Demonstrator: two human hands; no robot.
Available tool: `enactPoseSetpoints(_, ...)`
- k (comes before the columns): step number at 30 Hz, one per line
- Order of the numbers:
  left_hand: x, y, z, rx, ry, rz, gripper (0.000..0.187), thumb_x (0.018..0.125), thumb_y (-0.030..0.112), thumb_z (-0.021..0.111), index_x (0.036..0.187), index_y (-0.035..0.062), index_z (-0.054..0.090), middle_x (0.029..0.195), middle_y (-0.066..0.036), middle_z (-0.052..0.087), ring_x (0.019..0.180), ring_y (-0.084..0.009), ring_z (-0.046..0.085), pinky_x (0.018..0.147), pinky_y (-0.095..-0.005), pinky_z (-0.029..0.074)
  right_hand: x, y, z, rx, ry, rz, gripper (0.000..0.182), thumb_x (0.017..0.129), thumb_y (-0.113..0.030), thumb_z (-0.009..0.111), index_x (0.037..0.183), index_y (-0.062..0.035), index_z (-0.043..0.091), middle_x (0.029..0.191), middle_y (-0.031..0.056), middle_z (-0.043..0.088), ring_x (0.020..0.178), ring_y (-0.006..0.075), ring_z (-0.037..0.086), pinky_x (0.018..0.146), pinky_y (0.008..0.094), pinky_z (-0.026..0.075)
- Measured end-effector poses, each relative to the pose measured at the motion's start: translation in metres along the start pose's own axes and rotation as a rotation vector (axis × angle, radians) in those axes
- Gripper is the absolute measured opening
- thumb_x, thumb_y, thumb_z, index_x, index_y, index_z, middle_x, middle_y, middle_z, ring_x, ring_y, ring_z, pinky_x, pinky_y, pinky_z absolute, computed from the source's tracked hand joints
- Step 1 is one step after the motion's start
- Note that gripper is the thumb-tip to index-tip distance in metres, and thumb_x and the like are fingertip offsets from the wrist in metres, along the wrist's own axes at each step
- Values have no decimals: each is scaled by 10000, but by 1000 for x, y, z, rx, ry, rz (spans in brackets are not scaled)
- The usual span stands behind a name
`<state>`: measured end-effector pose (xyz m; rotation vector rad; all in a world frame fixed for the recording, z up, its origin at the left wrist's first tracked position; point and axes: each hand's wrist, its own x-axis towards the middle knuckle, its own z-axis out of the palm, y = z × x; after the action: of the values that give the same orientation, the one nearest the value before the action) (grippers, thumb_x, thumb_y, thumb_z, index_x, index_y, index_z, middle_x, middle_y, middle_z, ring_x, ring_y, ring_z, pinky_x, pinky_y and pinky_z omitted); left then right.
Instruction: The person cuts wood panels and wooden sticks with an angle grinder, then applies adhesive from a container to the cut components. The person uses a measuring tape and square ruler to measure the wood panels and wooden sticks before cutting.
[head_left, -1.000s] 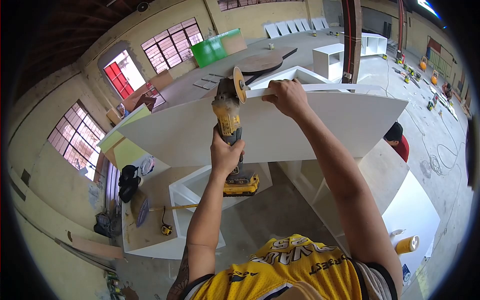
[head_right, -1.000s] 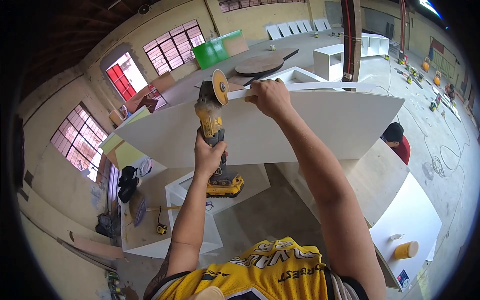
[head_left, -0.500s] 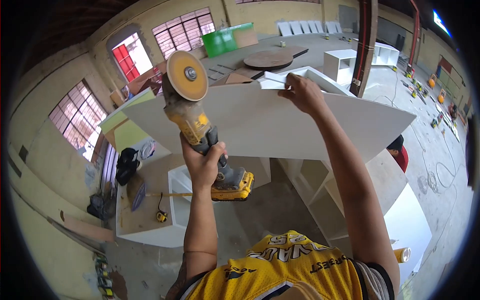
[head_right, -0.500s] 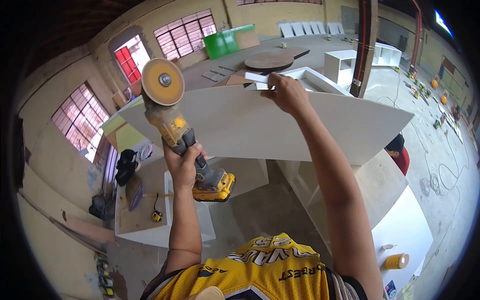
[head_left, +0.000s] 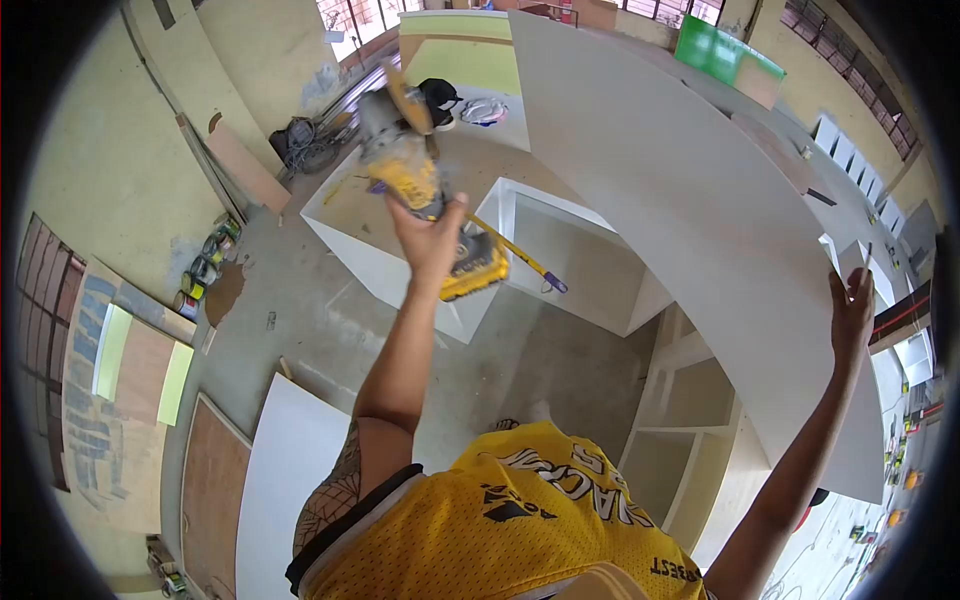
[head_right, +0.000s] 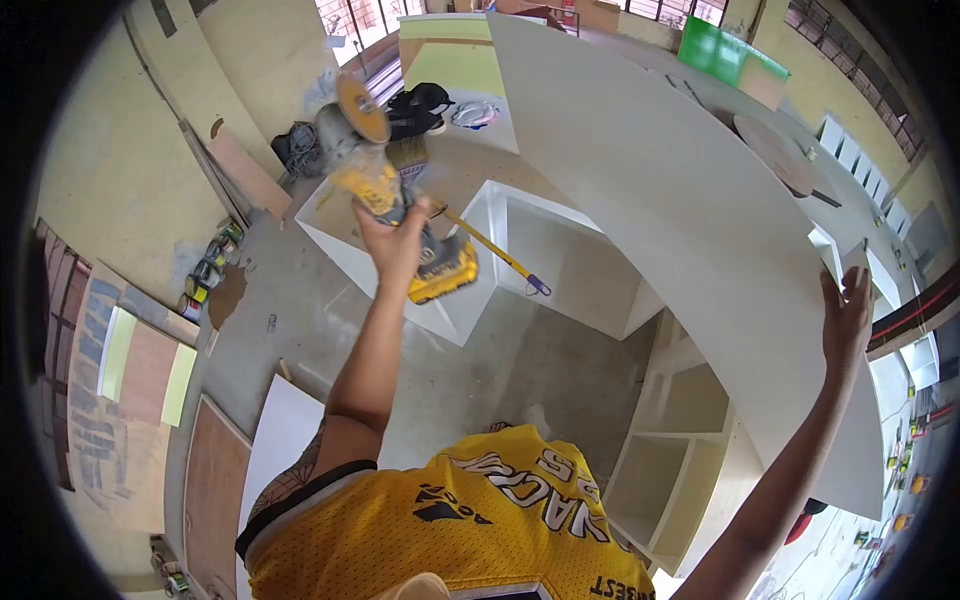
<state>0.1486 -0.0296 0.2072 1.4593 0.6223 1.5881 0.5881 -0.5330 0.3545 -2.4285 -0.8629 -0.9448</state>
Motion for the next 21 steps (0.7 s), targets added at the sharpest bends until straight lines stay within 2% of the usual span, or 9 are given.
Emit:
enactPoseSetpoints(3, 34, -38, -45, 91, 99, -58, 978, 846, 104, 945, 1587, -50, 325, 1552, -204, 527, 1376, -273, 572, 1189, -420, 447, -2, -7, -7, -68, 5, -2, 471, 1034, -427, 774, 1169, -27, 566, 991, 117, 582, 916, 301, 589, 840, 470, 513)
enactPoseSetpoints(6, 77, -125, -87, -102, 173, -73, 1119, 809, 127, 984, 1657, -44, 274, 1619, -176, 499, 1459, -290, 502, 1266, -441, 358, 0, 4, -1, -16, 68, -62, 418, 1067, -400, 735, 1122, -30, 550, 941, 105, 522, 865, 271, 531, 804, 451, 483)
enactPoseSetpoints(9, 111, -192, -122, 144, 250, -85, 1199, 793, 203, 1002, 1668, -76, 230, 1665, -217, 449, 1510, -341, 459, 1307, -475, 308, -6, -15, -9, 206, 110, 72, 422, 1147, -426, 596, 1165, -5, 582, 962, 107, 565, 911, 232, 565, 838, 431, 503)
enactPoseSetpoints(10, 121, -212, -135, 294, 272, -57, 1248, 784, 250, 1011, 1671, -97, 205, 1682, -239, 426, 1526, -363, 443, 1320, -481, 290, -6, -8, -5, 396, 100, 176, 485, 1182, -461, 497, 1219, 9, 608, 1005, 104, 615, 950, 223, 612, 894, 403, 523)
enactPoseSetpoints(11, 132, -238, -149, 405, 278, -29, 1291, 776, 300, 1017, 1671, -116, 186, 1691, -257, 412, 1536, -378, 436, 1326, -475, 285, -7, 10, 0, 360, 78, 278, 509, 1195, -461, 457, 1271, 13, 624, 1027, 100, 658, 956, 223, 658, 936, 382, 536)
enactPoseSetpoints(12, 143, -263, -163, 516, 288, -1, 1336, 768, 350, 1023, 1670, -136, 166, 1700, -276, 398, 1546, -392, 429, 1331, -470, 281, -8, 9, -1, 389, 99, 237, 511, 1198, -454, 449, 1273, 16, 635, 1014, 103, 669, 947, 214, 671, 935, 382, 538)
enactPoseSetpoints(15, 149, -282, -166, 610, 277, -73, 1348, 767, 408, 1016, 1665, -142, 174, 1684, -282, 428, 1540, -385, 453, 1315, -454, 321, -11, -22, -13, 354, 140, 246, 491, 1203, -428, 442, 1271, 0, 673, 1011, 109, 690, 939, 188, 690, 938, 380, 542)
enactPoseSetpoints(19, 158, -313, -174, 826, 252, 23, 1298, 768, 425, 1009, 1647, -136, 236, 1607, -275, 531, 1453, -382, 558, 1248, -453, 415, -15, 1, -1, 423, 266, 42, 268, 1175, -149, 479, 1167, -11, 708, 1268, 112, 747, 1076, 227, 739, 1026, 370, 536)
enactPoseSetpoints(21, 163, -330, -177, 840, 202, 14, 1166, 776, 413, 1005, 1577, -116, 344, 1515, -268, 613, 1359, -384, 636, 1167, -468, 490, -18, -12, -1, 343, 260, 4, 206, 1141, -110, 528, 1123, -21, 713, 1272, 120, 759, 1102, 251, 756, 1030, 381, 551)
